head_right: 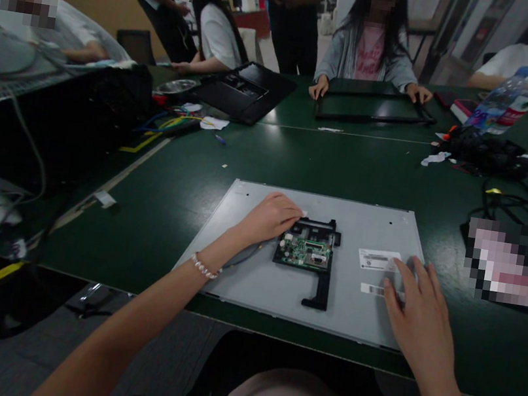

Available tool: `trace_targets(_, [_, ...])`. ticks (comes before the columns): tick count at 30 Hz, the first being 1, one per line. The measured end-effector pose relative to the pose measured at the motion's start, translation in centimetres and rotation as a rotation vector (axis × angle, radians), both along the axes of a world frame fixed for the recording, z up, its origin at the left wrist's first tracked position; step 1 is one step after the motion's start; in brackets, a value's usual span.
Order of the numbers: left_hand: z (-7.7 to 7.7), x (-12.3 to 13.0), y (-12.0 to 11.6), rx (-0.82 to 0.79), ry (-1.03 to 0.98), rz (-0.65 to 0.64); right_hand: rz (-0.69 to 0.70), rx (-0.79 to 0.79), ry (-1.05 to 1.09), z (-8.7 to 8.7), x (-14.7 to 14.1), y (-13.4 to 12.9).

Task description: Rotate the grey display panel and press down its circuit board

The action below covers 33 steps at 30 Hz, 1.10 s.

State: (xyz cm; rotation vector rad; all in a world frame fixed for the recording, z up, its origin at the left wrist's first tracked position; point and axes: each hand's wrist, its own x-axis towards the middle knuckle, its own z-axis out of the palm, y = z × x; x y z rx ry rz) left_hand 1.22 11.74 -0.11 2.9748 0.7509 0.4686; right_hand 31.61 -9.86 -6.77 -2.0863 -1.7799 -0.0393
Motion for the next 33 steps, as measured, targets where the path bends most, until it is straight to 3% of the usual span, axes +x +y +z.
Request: trace_targets(33, [-0.45,0.44,0.08,-0.154,-0.155,0.009,0.004,0.015,0.017,0.33,-0.03,-0.52])
